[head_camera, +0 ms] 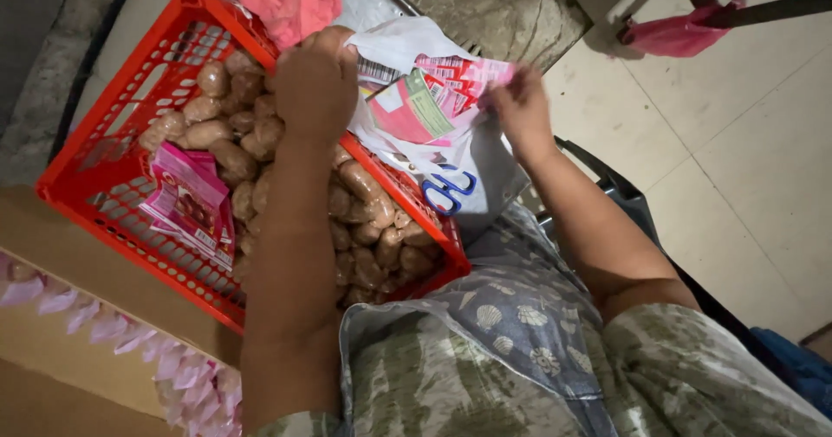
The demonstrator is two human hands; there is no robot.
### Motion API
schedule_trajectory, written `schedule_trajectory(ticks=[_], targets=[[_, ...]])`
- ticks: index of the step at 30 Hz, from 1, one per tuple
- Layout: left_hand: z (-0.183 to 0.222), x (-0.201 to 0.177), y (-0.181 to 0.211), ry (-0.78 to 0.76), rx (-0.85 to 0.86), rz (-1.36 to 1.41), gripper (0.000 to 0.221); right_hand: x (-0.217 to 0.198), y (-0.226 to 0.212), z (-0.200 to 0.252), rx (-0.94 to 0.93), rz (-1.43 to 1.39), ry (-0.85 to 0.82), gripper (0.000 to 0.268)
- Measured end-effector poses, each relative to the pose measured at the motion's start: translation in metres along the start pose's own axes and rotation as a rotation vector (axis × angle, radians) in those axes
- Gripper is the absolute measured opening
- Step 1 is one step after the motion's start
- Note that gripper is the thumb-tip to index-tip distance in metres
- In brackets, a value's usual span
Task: The person places small round food items into plastic bags by hand and adds pink labels to the bags from a pile.
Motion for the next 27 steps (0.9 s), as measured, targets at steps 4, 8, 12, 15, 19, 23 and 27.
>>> schedule_trajectory(ticks=[4, 8, 12, 15, 19, 23, 27], targets=[[-0.002, -0.001, -0.011, 0.150, -0.030, 0.188, 0.028, 0.031, 0.026, 0.012, 0.300, -0.109, -0.248, 0.020], [-0.004, -0.039, 0.004, 0.012, -0.308, 0.536, 0.039, 0.066, 0.035, -0.015, 0.020, -0.112, -0.225, 0.013], [-0.005, -0.048, -0.003, 0.162, -0.273, 0.530, 0.030, 0.090, 0.007, -0.036, -0.220, 0.007, -0.182, 0.027], [0.001, -0.066, 0.019, 0.149, -0.339, 0.532, 0.028, 0.094, -0.048, -0.017, -0.497, 0.108, -0.147, 0.021], [0.008, -0.072, 0.051, 0.346, -0.244, 0.081, 0.040, 0.108, -0.086, 0.032, -0.368, 0.072, -0.324, 0.016], [0.025, -0.018, 0.079, -0.152, -0.102, 0.200, 0.020, 0.126, -0.078, 0.051, 0.012, -1.001, -0.470, 0.025], [0.026, -0.007, 0.082, -0.165, 0.111, -0.083, 0.025, 0.084, -0.075, 0.038, -0.208, -0.579, -0.371, 0.018]])
Point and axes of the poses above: each hand's wrist, its own z-axis away from the middle knuckle, its own x-axis out of the palm, y = z × x, the point moved 6 cm from there along -z, towards the middle knuckle, and after that the axes turned 1 degree about y, right-handed, at the moved point
